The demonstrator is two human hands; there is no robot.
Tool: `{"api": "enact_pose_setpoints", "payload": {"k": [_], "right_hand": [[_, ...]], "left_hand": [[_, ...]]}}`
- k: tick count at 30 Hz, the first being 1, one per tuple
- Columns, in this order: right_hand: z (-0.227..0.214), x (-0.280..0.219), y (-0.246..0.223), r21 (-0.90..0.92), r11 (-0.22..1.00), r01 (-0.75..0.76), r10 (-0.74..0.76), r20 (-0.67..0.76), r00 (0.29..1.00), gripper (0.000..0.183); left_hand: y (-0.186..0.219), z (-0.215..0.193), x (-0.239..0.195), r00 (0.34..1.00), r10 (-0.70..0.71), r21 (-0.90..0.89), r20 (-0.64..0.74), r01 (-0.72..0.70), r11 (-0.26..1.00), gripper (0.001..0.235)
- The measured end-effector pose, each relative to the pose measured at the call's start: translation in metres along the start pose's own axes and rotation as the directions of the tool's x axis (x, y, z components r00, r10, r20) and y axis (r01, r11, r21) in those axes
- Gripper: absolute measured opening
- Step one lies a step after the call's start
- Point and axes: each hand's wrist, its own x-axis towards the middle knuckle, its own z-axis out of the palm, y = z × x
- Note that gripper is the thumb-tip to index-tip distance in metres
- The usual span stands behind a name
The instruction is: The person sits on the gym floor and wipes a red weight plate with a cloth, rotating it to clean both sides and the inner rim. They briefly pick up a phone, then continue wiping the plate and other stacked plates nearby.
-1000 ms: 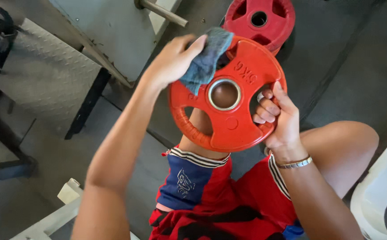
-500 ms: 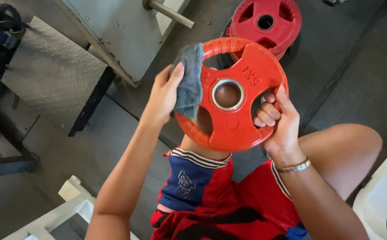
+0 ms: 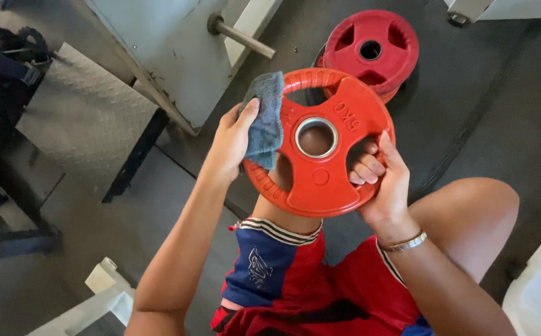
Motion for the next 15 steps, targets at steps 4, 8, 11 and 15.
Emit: {"api": "enact_pose_setpoints", "payload": {"k": [4, 8, 11, 15], "right_hand": [[0.000, -0.008, 0.007, 0.038, 0.999, 0.031, -0.031, 0.012, 0.999, 0.029], [-0.006, -0.014, 0.012, -0.002, 0.999, 0.040, -0.040, -0.033, 0.999, 0.031], [-0.004, -0.020, 0.011, -0.019, 0.999, 0.045, -0.046, -0.061, 0.997, 0.033], [-0.007, -0.014, 0.008, -0.026, 0.999, 0.037, -0.039, -0.076, 0.996, 0.031]], "left_hand": [[-0.014, 0.000, -0.018, 0.990, -0.067, -0.150, -0.122, 0.048, 0.988, 0.039], [-0.046, -0.001, -0.037, 0.964, -0.135, -0.253, -0.231, 0.074, 0.965, 0.042], [-0.046, 0.001, -0.061, 0.924, -0.225, -0.294, -0.310, 0.132, 0.947, 0.047], [-0.109, -0.006, -0.082, 0.926, -0.189, -0.237, -0.327, 0.113, 0.965, 0.039]]}}
